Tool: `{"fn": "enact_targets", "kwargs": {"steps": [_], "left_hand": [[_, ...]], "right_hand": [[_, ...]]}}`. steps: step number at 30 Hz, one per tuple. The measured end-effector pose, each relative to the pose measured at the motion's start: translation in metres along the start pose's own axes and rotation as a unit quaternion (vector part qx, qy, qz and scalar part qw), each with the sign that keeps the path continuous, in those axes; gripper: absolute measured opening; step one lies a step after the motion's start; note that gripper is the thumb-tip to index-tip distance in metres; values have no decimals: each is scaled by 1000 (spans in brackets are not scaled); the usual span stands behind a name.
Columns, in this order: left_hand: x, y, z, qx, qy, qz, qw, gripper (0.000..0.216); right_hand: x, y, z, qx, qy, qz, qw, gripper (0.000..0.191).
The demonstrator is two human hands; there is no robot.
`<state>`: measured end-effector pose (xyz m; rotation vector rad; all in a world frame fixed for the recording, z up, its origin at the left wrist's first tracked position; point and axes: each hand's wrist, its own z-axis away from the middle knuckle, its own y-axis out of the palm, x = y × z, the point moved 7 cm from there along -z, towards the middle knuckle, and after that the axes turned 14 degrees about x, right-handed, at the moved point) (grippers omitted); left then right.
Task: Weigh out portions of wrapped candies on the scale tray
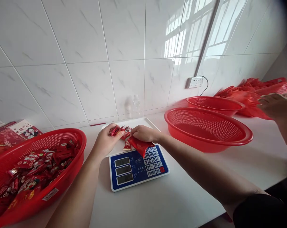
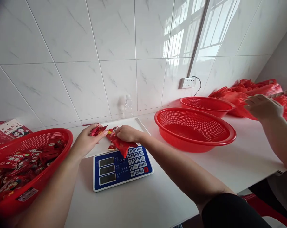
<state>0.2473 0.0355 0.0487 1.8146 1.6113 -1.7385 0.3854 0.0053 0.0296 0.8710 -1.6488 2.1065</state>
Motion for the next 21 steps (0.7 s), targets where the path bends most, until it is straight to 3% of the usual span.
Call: {"fn": "enact_targets", "kwargs": {"steps": [5,8,10,12,16,19,21], "left_hand": [[7,0,-2,36,-29,-40,998,17],[6,17,-2,140,-22,-41,989,16],[5,34,1,221,-19,-42,974,17],[5,45,3,256,-19,-49,965,17],[10,50,-2,220,-14,-85,972,11],[13,37,-7,132,-7,-68,989,10],[14,26,-8,75,-12,26,997,15]], "right_hand": [[-6,-16,-15,-6,33,23,999,16],[-18,-31,-12,-36,49,-10,998,20],[-28,-32,-11,-27,57,-41,997,22],[-35,-27,-12,-2,58,-69,996,21],[-39,-22,-13,12,46,-115,992,19],[-35,-36,-2,-39,24,-151,987,20],[-29,-52,11,-101,-18,-219,970,19]]}}
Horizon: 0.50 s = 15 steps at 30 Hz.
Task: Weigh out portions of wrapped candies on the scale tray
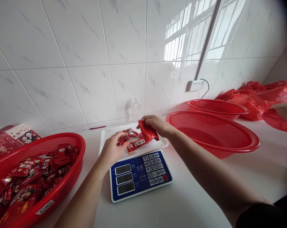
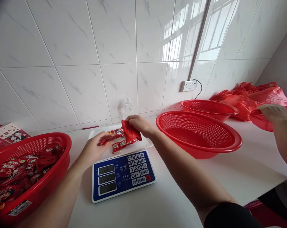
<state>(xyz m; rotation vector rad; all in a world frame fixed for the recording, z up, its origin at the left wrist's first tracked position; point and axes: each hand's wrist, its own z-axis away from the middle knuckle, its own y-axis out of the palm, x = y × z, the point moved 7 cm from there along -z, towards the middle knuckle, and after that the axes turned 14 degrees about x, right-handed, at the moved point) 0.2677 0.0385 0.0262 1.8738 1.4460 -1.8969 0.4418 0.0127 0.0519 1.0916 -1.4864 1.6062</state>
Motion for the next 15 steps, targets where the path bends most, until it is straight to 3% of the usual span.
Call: {"fn": "enact_targets", "kwargs": {"steps": [3,6,8,11,15], "left_hand": [[3,-2,2,1,-29,243,970,20],[-2,7,6,36,-51,412,909,18],[-8,13,8,62,-47,448,891,19],[-14,22,11,104,-37,432,895,24],[-11,23,10,89,-42,410,907,27]], "right_hand": [[20,-14,19,-72,-95,-152,981,14],[34,-1,32,-52,-142,-175,973,15],[39,19,34,-21,-146,-96,984,23],[40,44,32,-15,-149,41,988,30],[29,44,25,-39,-145,48,987,23]]}}
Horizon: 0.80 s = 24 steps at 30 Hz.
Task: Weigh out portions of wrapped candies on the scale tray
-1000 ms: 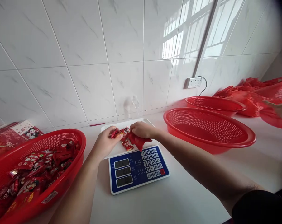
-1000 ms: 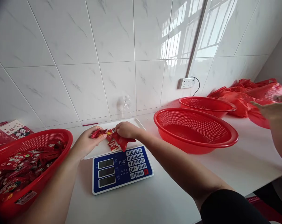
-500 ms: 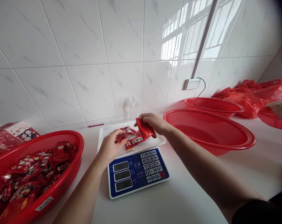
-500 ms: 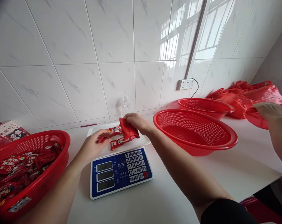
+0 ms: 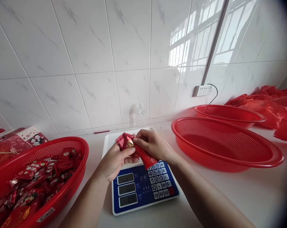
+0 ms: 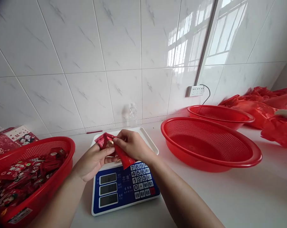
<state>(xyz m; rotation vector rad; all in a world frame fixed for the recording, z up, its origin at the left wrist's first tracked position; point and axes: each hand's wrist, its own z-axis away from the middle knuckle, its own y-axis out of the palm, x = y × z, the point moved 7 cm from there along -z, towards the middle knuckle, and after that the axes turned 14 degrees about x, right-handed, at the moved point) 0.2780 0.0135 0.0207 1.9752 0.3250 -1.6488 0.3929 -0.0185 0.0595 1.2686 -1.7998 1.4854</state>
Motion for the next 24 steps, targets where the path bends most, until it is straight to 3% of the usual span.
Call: {"fn": "enact_targets", "kwargs": {"steps": [5,9,13,19,22,24], "left_hand": [[-15,-31,4,-145,85,18,986,23],[-26,-48,10,-215,117,-46,968,27],[-29,-44,9,-201,99,-171,959,29],[-30,-33,10,-203,106,-214,950,46],[-28,-29,9,-186,101,-186,959,50],[-28,-28,10,-185,104,-177,961,65]], "right_hand": [[-34,-42,4,-104,77,-62,990,27],[-60,-46,0,-95,155,-34,983,28],[-57,-51,-1,-128,166,95,973,37],[-21,-75,22,-217,67,-33,973,42],[-1,-83,36,-253,43,-26,966,42],[7,-82,40,-257,37,-12,966,44]]}}
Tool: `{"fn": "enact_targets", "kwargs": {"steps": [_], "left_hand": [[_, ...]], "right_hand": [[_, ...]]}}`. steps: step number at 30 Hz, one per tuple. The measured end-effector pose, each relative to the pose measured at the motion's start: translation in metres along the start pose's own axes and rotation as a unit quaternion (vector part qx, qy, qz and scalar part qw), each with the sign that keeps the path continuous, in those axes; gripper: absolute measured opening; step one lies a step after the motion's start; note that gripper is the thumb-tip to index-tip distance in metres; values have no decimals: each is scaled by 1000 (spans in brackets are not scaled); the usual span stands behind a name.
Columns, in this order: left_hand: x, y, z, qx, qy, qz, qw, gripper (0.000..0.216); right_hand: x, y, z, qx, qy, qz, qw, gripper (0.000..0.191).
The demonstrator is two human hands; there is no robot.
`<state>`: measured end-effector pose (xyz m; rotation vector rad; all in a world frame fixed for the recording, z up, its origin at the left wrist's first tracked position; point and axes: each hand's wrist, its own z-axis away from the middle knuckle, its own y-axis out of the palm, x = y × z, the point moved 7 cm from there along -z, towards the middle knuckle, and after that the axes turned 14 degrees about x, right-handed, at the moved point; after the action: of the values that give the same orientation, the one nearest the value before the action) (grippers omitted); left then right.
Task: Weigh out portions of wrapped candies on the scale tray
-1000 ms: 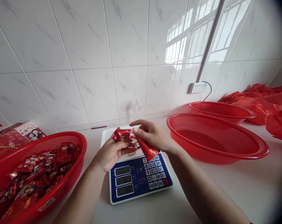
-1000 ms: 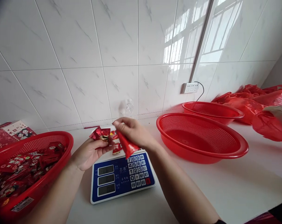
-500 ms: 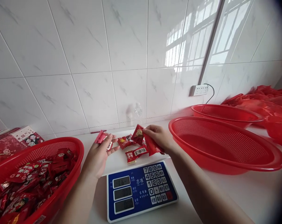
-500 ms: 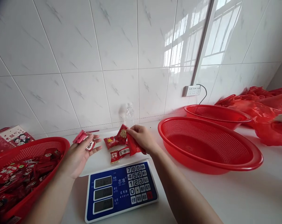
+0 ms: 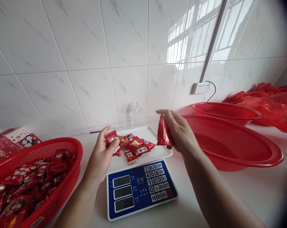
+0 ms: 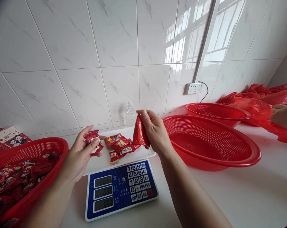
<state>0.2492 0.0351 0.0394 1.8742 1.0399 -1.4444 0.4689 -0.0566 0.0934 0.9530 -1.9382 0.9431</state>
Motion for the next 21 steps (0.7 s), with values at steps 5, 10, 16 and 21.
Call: {"fn": "enact_targets", "kwargs": {"steps": [5,10,16,21], "left_hand": [[-4,10,4,37,8,-47,998,48],[-3,55,16,248,-7,-79,966,44],[3,45,11,175,-38,-83,980,36],[2,17,3,80,-3,-68,994,42]], "right_hand": [[6,13,6,-17,-35,-10,999,37],[6,70,18,114,-82,-17,990,33],[-7,90,17,219,-36,-149,964,37],[-11,75,3,243,-29,-143,959,34]]}}
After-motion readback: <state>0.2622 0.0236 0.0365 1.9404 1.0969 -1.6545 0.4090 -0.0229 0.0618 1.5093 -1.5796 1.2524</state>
